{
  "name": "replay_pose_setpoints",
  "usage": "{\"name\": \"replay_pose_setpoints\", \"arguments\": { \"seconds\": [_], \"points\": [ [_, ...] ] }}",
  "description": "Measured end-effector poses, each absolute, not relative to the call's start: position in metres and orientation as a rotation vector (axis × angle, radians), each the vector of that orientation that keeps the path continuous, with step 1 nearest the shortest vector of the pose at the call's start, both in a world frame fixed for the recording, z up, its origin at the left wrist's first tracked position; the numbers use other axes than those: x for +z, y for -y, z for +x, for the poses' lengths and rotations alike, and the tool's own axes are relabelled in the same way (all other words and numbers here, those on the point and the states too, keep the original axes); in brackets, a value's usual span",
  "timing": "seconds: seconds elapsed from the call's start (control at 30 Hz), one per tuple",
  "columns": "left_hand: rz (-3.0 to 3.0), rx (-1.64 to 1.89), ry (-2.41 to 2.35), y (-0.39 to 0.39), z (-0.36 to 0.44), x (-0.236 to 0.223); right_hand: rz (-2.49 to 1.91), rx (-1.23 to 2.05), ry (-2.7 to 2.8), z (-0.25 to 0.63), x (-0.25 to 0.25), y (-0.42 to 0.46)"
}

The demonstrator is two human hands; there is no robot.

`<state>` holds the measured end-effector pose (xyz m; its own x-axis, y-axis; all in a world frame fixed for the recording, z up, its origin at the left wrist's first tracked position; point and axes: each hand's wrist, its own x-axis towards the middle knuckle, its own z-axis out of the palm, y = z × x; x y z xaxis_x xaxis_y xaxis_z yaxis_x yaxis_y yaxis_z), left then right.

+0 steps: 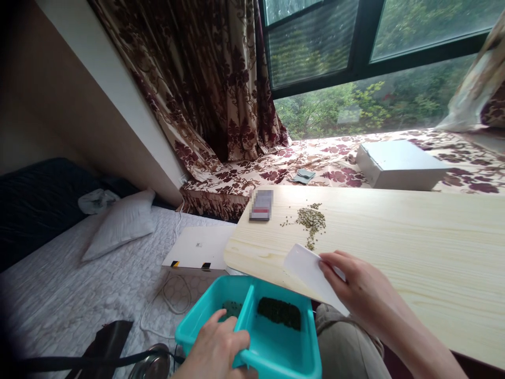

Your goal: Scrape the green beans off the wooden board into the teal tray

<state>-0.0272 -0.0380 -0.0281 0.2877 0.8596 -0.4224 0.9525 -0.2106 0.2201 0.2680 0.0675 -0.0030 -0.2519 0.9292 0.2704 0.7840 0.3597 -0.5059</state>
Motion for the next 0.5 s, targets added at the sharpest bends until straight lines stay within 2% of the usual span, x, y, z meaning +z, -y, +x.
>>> {"name": "replay_pose_setpoints", "arguments": {
  "seconds": [0.2, 0.5],
  "points": [
    [2.352, -0.432, -1.347, 0.036, 0.018, -0.049, -1.585, 0.356, 2.025, 0.301, -0.004, -0.07],
    [2.453, -0.52, -1.219, 0.03, 0.072, -0.035, -1.625, 0.607, 2.038, 0.285, 0.016, -0.072]
  ]
}}
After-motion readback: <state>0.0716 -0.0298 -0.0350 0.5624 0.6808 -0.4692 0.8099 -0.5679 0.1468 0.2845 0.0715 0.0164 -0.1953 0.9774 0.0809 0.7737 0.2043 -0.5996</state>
